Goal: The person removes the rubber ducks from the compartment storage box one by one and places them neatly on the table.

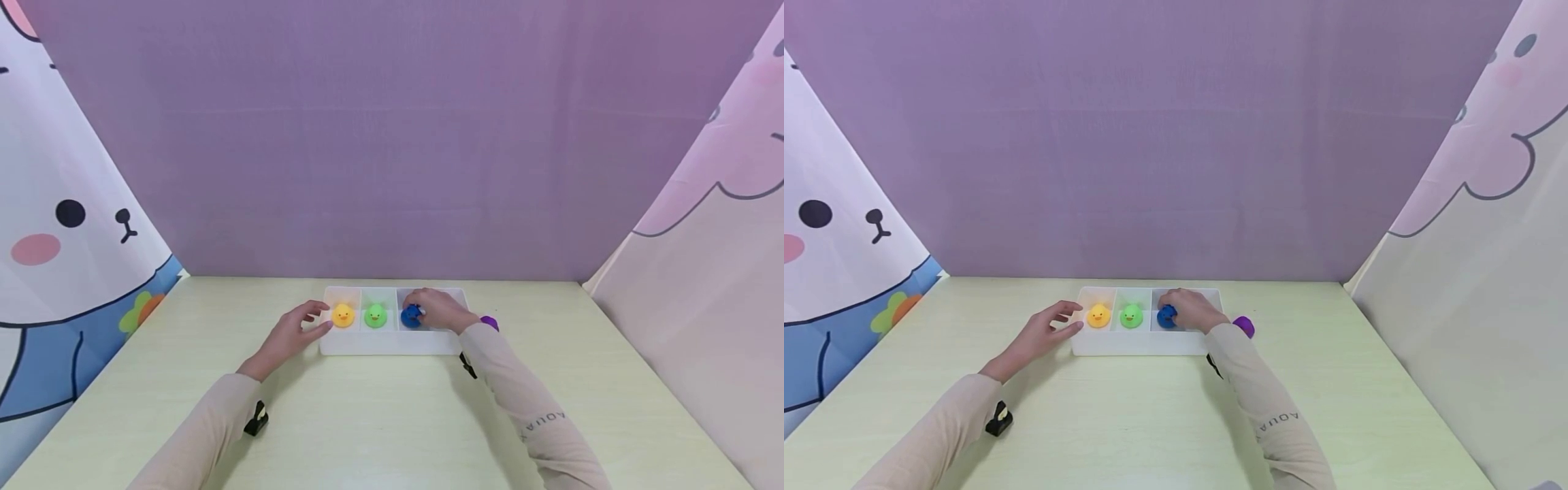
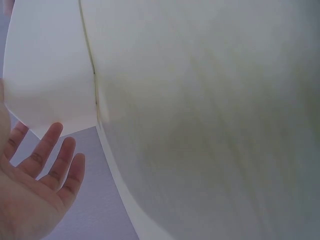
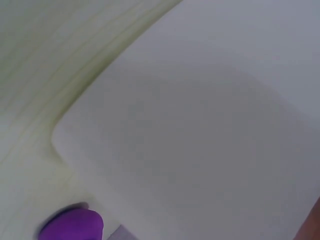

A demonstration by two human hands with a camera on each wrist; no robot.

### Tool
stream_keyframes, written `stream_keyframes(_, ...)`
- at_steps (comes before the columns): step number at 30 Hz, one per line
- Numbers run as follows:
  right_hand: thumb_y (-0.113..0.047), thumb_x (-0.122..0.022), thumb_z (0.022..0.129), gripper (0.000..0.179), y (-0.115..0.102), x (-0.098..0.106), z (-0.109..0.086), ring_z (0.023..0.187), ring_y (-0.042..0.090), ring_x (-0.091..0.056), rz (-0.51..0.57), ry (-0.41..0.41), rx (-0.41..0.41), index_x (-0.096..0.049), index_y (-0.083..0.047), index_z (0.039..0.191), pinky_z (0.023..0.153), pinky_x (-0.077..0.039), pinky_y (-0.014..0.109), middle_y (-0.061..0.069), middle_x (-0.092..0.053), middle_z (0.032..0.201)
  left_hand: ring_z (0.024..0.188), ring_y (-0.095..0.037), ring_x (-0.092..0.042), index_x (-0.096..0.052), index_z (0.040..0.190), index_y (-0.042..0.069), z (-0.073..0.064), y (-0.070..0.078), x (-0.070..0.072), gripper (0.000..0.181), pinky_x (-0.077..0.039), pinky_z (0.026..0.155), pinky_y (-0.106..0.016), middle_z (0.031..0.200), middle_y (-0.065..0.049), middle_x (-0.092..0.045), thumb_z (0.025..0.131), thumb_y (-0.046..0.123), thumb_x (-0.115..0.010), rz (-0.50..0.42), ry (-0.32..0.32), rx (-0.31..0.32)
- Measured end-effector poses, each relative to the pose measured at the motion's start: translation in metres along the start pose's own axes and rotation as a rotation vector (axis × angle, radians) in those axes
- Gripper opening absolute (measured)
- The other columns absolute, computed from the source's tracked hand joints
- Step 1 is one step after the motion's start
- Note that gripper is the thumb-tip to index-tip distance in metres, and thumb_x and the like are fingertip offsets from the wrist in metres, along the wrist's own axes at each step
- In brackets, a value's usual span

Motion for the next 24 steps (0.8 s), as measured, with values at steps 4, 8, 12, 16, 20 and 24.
stream_keyframes(4,-0.001,-0.064,0.081,0.034,-0.0003,0.0005,-0.0004,0.112,0.022,-0.053,0.004,-0.001,0.001,-0.063,-0.013,0.113,0.100,-0.041,0.041,0.004,-0.060,0.120,0.104,-0.033,-0.056,-0.054,0.120,0.010,0.0000,0.0008,-0.0003,0.044,-0.048,0.086,-0.048,0.117,-0.014,-0.058,0.086,0.037,-0.062,0.002,-0.005,0.002)
stream_keyframes(8,-0.002,-0.065,0.082,0.034,-0.0014,0.0017,-0.0013,0.113,0.022,-0.053,-0.008,-0.008,0.009,-0.063,-0.013,0.113,0.100,-0.042,0.041,0.005,-0.061,0.119,0.105,-0.033,-0.056,-0.053,0.120,0.012,0.0001,0.0011,-0.0013,0.044,-0.048,0.086,-0.048,0.119,-0.014,-0.058,0.086,0.038,-0.061,0.008,-0.016,0.013)
stream_keyframes(12,-0.003,-0.065,0.082,0.033,-0.0022,0.0029,-0.0019,0.112,0.022,-0.053,-0.015,-0.011,0.019,-0.063,-0.012,0.114,0.100,-0.042,0.041,0.005,-0.061,0.119,0.105,-0.033,-0.056,-0.053,0.120,0.012,0.0006,0.0014,-0.0018,0.044,-0.048,0.087,-0.048,0.119,-0.014,-0.057,0.086,0.039,-0.061,0.013,-0.017,0.013)
stream_keyframes(16,-0.004,-0.066,0.082,0.033,-0.0015,0.0039,-0.0022,0.112,0.022,-0.053,-0.025,-0.009,0.034,-0.063,-0.013,0.114,0.100,-0.042,0.041,0.004,-0.061,0.119,0.105,-0.032,-0.056,-0.054,0.120,0.012,0.0008,0.0013,-0.0019,0.043,-0.048,0.087,-0.048,0.118,-0.013,-0.058,0.086,0.037,-0.061,0.013,-0.011,0.013)
stream_keyframes(20,-0.006,-0.066,0.082,0.032,0.0003,0.0053,-0.0016,0.111,0.020,-0.053,-0.040,-0.012,0.044,-0.063,-0.014,0.114,0.099,-0.043,0.040,0.003,-0.061,0.118,0.105,-0.032,-0.056,-0.054,0.119,0.012,0.0010,0.0004,-0.0023,0.042,-0.048,0.086,-0.047,0.118,-0.013,-0.058,0.086,0.037,-0.061,0.014,-0.007,0.010)
stream_keyframes(24,-0.007,-0.066,0.082,0.031,0.0009,0.0092,-0.0009,0.107,0.019,-0.053,-0.045,-0.005,0.060,-0.063,-0.015,0.112,0.096,-0.045,0.039,0.002,-0.061,0.115,0.105,-0.032,-0.056,-0.054,0.120,0.012,0.0011,0.0001,-0.0028,0.043,-0.048,0.087,-0.047,0.118,-0.012,-0.058,0.086,0.038,-0.061,0.013,-0.009,0.010)
Point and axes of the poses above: each hand's wrist, its own z-axis towards the middle knuckle, its own x-axis out of the back of the hand, y = z × x, the point moved 3 cm from there along z, towards the middle knuckle
